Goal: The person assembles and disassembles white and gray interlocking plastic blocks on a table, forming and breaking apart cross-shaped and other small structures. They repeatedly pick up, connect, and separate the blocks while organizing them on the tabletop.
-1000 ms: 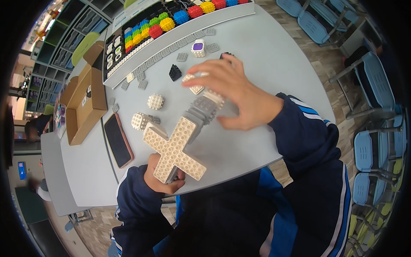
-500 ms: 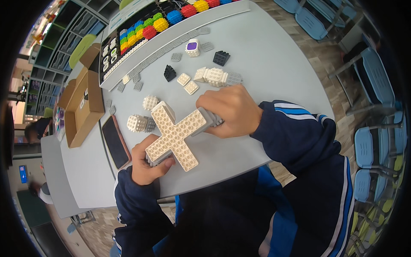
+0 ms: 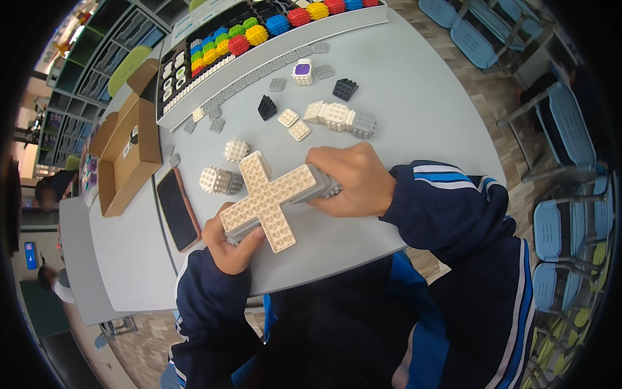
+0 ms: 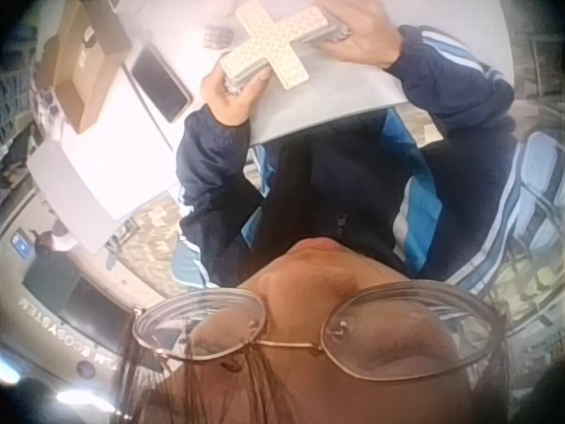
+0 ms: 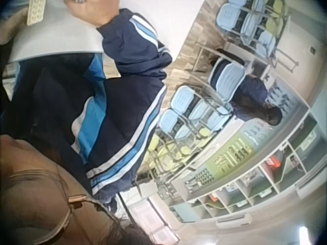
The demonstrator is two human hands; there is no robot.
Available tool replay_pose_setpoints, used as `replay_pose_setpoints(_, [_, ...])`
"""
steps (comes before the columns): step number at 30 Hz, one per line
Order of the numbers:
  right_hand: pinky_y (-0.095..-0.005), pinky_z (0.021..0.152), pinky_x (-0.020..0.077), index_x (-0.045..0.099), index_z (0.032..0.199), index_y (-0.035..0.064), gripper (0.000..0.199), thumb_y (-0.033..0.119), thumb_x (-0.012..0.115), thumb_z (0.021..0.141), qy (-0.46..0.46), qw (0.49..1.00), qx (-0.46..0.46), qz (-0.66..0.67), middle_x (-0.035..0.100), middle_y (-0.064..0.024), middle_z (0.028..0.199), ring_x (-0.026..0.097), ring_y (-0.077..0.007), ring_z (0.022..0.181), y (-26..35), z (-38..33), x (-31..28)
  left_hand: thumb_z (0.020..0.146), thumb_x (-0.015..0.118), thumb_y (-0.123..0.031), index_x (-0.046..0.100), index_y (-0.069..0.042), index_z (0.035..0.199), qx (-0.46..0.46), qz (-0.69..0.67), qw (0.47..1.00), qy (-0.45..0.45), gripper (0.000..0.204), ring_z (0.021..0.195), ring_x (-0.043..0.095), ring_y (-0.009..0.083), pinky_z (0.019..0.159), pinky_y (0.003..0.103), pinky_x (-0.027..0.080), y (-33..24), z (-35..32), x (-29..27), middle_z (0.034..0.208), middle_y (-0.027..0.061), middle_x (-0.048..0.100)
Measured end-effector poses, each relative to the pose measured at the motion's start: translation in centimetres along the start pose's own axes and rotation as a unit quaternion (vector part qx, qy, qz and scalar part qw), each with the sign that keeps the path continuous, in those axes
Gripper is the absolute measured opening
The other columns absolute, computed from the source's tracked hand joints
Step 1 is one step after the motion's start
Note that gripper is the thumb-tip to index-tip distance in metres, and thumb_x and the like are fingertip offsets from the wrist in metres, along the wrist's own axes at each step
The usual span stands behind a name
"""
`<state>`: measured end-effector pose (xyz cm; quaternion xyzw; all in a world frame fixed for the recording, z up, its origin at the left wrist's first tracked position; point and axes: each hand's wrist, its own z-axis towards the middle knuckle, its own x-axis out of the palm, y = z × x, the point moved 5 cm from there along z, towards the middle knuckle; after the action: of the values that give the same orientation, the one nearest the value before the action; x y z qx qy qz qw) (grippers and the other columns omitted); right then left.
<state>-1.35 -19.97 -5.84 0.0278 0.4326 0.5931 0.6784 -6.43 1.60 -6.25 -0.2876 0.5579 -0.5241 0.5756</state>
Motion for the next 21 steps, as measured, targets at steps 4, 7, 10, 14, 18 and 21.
replay_pose_setpoints(4, [-0.033,0.051,0.049,0.06,0.091,0.005,0.035,0.016,0.082,0.066,0.016,0.999,-0.013,-0.035,0.062,-0.0092,0.074,0.065,-0.0281,0.062,-0.7,0.0,-0.5,0.079,0.08,-0.008,0.067,0.002,0.101,-0.021,0.022,0.998,0.055,0.027,0.074,0.066,0.0086,0.067,0.023,0.05,0.6,0.7,0.1,0.084,0.0085,0.072])
replay_pose_setpoints(7, [-0.0337,0.053,0.0493,0.061,0.094,0.0043,0.038,0.016,0.082,0.065,-0.001,0.998,-0.02,-0.061,0.064,-0.0099,0.076,0.065,-0.0289,0.063,-1.2,0.1,-1.2,0.077,0.082,-0.009,0.066,0.0,0.093,-0.013,0.065,0.997,0.04,0.025,0.07,0.064,0.0084,0.064,0.023,0.049,0.8,1.0,0.6,0.077,0.0056,0.07])
replay_pose_setpoints(10, [-0.0333,0.056,0.0516,0.063,0.099,0.0018,0.043,0.013,0.082,0.063,-0.028,0.995,-0.005,-0.093,0.068,-0.012,0.082,0.067,-0.0304,0.067,-2.1,0.0,-2.6,0.075,0.082,-0.004,0.058,-0.002,0.098,-0.07,0.053,0.996,0.014,0.033,0.076,0.064,0.0112,0.071,0.025,0.05,1.9,0.4,0.1,0.084,0.0054,0.065])
replay_pose_setpoints(14, [-0.0276,0.056,0.0497,0.061,0.088,0.0013,0.03,0.005,0.081,0.066,-0.078,0.995,0.043,-0.044,0.068,-0.0112,0.075,0.07,-0.0248,0.064,-2.7,0.4,-3.2,0.075,0.073,0.009,0.036,-0.008,0.118,0.059,-0.057,0.997,-0.014,0.059,0.101,0.056,0.0187,0.089,0.032,0.045,3.1,0.8,0.4,0.111,0.0111,0.05])
replay_pose_setpoints(18, [-0.0291,0.058,0.0514,0.062,0.094,0.0007,0.036,0.006,0.081,0.064,-0.075,0.995,0.034,-0.049,0.068,-0.013,0.078,0.07,-0.0279,0.067,-3.2,0.2,-3.2,0.076,0.07,0.015,0.035,-0.008,0.115,0.063,-0.098,0.992,-0.042,0.057,0.103,0.055,0.02,0.093,0.033,0.044,4.5,1.3,0.7,0.112,0.0127,0.051])
replay_pose_setpoints(21, [-0.0318,0.062,0.0547,0.063,0.103,0.0004,0.046,0.008,0.082,0.062,-0.065,0.996,0.035,-0.058,0.069,-0.0154,0.084,0.07,-0.0324,0.073,-3.7,-0.2,-3.0,0.075,0.071,0.015,0.035,-0.008,0.113,0.037,-0.085,0.995,-0.047,0.057,0.104,0.055,0.0213,0.095,0.035,0.044,4.9,1.3,0.6,0.114,0.0143,0.052])
